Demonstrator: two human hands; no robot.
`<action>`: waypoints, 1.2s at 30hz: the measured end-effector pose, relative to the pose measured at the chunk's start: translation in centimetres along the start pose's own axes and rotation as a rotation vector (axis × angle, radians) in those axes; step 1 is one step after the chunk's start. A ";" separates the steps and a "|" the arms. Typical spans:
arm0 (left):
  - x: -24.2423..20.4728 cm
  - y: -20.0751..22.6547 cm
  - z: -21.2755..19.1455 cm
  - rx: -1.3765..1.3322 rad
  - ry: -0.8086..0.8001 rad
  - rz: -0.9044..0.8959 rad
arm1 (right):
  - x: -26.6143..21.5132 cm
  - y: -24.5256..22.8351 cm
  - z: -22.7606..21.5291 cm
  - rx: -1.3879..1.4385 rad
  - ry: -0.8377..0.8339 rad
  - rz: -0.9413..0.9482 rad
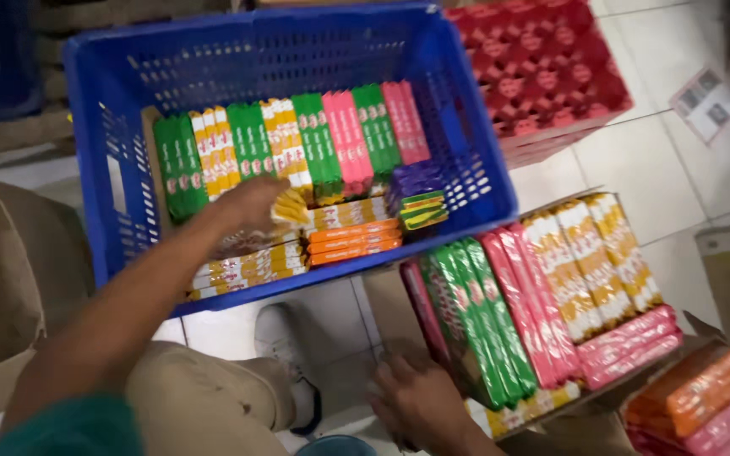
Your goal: The person sits on the floor and sorts packaged items from a blue crate into a cardboard box. They pick up stacks of colorful packages, arrange them by color, and place them into the box.
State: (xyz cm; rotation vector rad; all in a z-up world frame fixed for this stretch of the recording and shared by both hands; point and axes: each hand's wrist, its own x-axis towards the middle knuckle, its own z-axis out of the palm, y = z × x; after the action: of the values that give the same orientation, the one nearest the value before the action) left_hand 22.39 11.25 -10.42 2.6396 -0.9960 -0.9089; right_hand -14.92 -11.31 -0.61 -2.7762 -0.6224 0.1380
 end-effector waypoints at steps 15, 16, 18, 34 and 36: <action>-19.7 16.9 -16.7 -0.131 0.807 0.484 | -0.7 1.6 -12.8 -0.009 0.808 0.234; -20.8 18.8 -17.7 -0.125 0.803 0.505 | -0.8 2.2 -13.9 -0.019 0.821 0.248; -22.8 22.7 -19.4 -0.108 0.839 0.683 | -1.4 3.3 -16.1 0.139 0.876 0.105; -17.8 45.4 -15.7 -0.460 0.379 0.852 | -13.1 14.4 -16.9 1.002 1.161 0.024; -16.8 44.7 -15.2 -0.329 0.337 0.729 | -14.8 16.2 -17.0 1.133 1.160 0.317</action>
State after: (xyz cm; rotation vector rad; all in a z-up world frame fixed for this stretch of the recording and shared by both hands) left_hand -2.51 -12.55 26.01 1.8408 -1.4118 -0.3927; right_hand -19.10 -36.11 11.08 -1.4205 0.1994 -0.7504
